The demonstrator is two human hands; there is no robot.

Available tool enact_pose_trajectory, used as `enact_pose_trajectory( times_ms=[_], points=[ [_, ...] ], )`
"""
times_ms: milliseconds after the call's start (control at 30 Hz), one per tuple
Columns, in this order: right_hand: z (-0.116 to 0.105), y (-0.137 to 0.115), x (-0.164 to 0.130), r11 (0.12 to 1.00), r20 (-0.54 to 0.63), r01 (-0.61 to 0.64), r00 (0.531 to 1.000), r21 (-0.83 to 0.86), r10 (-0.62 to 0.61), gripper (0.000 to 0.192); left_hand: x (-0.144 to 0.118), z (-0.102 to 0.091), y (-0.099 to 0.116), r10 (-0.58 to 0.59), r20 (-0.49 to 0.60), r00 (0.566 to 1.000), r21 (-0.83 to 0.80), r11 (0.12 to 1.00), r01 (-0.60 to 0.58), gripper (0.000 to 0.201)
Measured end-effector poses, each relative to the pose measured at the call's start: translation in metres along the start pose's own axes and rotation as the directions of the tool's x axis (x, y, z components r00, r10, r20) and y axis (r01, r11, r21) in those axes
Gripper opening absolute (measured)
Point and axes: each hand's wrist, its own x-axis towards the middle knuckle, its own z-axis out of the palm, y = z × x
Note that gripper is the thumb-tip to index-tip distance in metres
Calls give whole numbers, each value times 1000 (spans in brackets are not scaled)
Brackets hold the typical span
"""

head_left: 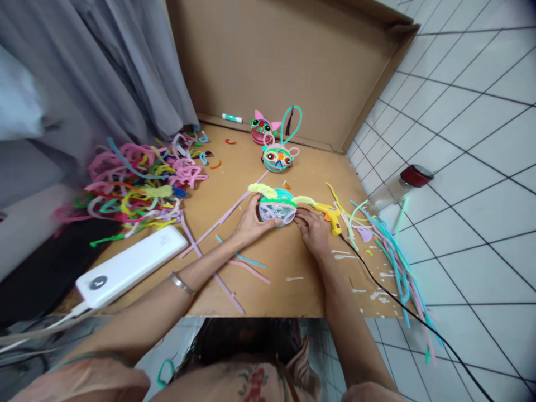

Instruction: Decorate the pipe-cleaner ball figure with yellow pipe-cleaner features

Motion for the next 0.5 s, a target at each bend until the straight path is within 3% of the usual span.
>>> enact_pose_trajectory(
  times_ms=[233, 500],
  points=[
    [-2, -6, 5, 990, 47, 62, 997, 125, -68, 32, 0, -1, 0, -11, 49, 999, -48, 999, 13, 96],
    [1, 2, 5, 986, 48, -11, 999, 166, 3, 32, -1, -1, -3, -14, 52, 999, -76, 997, 18, 99]
  ],
)
